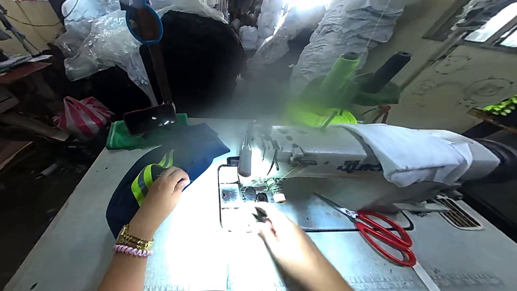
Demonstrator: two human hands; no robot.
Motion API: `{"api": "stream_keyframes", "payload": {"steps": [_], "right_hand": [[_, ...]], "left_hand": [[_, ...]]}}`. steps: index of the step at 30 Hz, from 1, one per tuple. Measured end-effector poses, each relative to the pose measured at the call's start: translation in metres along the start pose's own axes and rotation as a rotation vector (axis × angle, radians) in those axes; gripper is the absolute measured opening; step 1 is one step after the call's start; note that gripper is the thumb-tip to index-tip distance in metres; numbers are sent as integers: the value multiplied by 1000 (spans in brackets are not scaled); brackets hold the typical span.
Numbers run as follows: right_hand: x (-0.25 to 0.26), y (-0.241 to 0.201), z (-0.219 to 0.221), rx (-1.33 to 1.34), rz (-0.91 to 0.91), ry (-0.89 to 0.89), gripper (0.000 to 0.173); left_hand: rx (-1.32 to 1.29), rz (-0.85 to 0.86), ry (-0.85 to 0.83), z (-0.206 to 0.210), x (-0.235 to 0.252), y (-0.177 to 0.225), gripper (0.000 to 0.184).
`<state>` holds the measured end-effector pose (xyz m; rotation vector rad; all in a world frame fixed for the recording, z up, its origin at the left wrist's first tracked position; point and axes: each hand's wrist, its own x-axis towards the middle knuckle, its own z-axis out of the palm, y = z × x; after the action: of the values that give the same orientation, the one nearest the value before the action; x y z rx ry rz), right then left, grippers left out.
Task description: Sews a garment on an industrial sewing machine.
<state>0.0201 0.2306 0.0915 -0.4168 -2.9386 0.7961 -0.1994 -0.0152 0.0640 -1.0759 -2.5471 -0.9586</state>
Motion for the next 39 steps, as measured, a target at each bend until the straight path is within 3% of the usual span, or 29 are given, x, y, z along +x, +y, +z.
{"api": "stream_keyframes", "payload": {"steps": [2,4,7,12,16,20,29,32,34,37,39], "right_hand": [[5,-29,26,-85,-173,133,37],[24,-53,42,-191,-196,201,39],[53,-81,43,-219,-47,-44,43],[55,-75,56,-180,-148,109,32],[37,-77,39,-182,-133,116,37],[47,-78,54,-142,-170,181,36],[68,-112,59,-70,-178,8,39],[75,-127,64,-41,-192,-17,39],[75,-137,66,2,-206,-25,39],[79,-145,82,174,-282,150,34],[80,-149,81,222,-308,136,31]], "left_hand": [[-89,-39,-12,-5,-4,7,10],[-126,-59,-15,-7,-10,10,11],[-167,-88,-23,-4,-21,10,15],[-211,-134,-16,-8,-35,11,17],[-303,-177,8,-10,-35,9,17],[-346,-170,20,-8,-34,10,15],[-686,-277,185,-21,-33,7,11],[-596,-214,238,-20,-32,7,11],[-395,-135,281,-17,-36,10,14],[-113,-57,332,-23,-42,21,13],[-70,-46,351,-29,-44,30,10]]}}
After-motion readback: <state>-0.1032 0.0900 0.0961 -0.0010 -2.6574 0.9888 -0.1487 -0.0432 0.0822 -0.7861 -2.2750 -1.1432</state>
